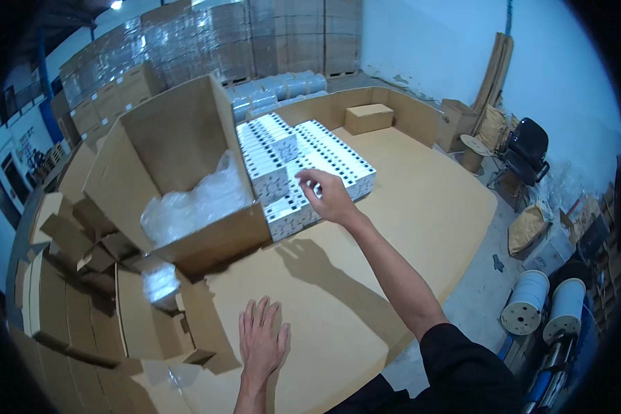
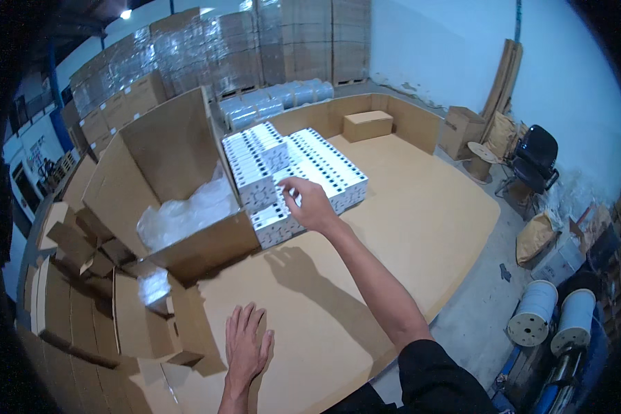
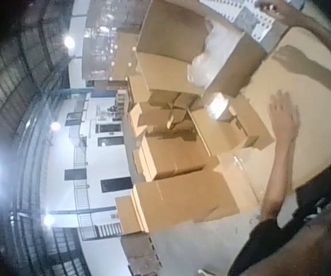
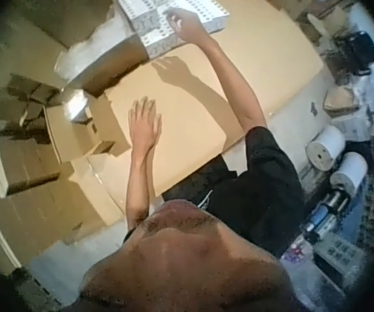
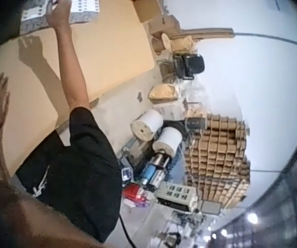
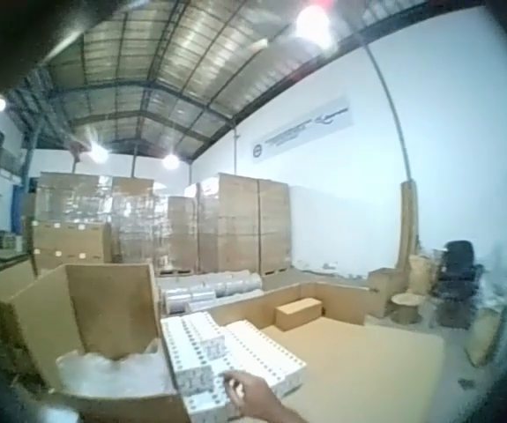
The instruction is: Packaging items into bubble wrap and placing them into cardboard boxes in a warehouse.
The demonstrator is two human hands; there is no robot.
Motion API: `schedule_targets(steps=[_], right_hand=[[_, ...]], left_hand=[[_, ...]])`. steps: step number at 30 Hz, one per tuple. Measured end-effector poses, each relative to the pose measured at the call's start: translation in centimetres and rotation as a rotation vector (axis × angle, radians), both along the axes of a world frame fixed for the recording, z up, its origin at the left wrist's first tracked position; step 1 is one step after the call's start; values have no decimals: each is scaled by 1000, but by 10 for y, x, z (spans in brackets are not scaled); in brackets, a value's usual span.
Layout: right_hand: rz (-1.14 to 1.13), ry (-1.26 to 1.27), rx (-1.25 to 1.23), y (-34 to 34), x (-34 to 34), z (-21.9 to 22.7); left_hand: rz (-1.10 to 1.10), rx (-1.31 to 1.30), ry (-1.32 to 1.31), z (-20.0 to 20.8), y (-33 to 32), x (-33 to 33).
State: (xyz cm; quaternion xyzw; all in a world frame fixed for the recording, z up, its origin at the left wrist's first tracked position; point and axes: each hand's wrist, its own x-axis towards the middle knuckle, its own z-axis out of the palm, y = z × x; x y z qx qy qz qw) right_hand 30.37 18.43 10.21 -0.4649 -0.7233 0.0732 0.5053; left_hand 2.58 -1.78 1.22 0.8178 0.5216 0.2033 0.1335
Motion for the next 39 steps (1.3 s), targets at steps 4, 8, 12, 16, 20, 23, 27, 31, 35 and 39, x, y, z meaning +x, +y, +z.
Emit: schedule_targets(steps=[4, 8, 12, 16, 20, 23, 27, 31, 35, 39], right_hand=[[-64, 78, 65, 60, 30, 0], [-201, -99, -84, 110, 35, -4], [-269, -144, -208, 144, 30, -6], [-324, -172, -292, 160, 28, -8], [-304, -174, -232, 164, 35, -11], [-270, -99, -212, 160, 30, -9], [-278, -148, -145, 154, 31, -18], [-209, -166, -105, 147, 36, -26], [-223, -141, -43, 132, 38, -29], [-236, -69, 58, 106, 36, -26]], left_hand=[[5, 17, 3, -6, 0, 5], [5, 21, 5, -11, 2, 7], [16, 23, 14, -11, 4, 11], [-1, 15, 23, -10, 7, 17], [-10, 9, 5, -9, 10, 18], [-7, 14, 13, -9, 10, 15], [-6, 17, 9, -11, 8, 15], [-13, 18, 9, -10, 6, 17], [-15, 24, -8, -9, 4, 17], [-27, -7, -26, -12, 7, 10]])
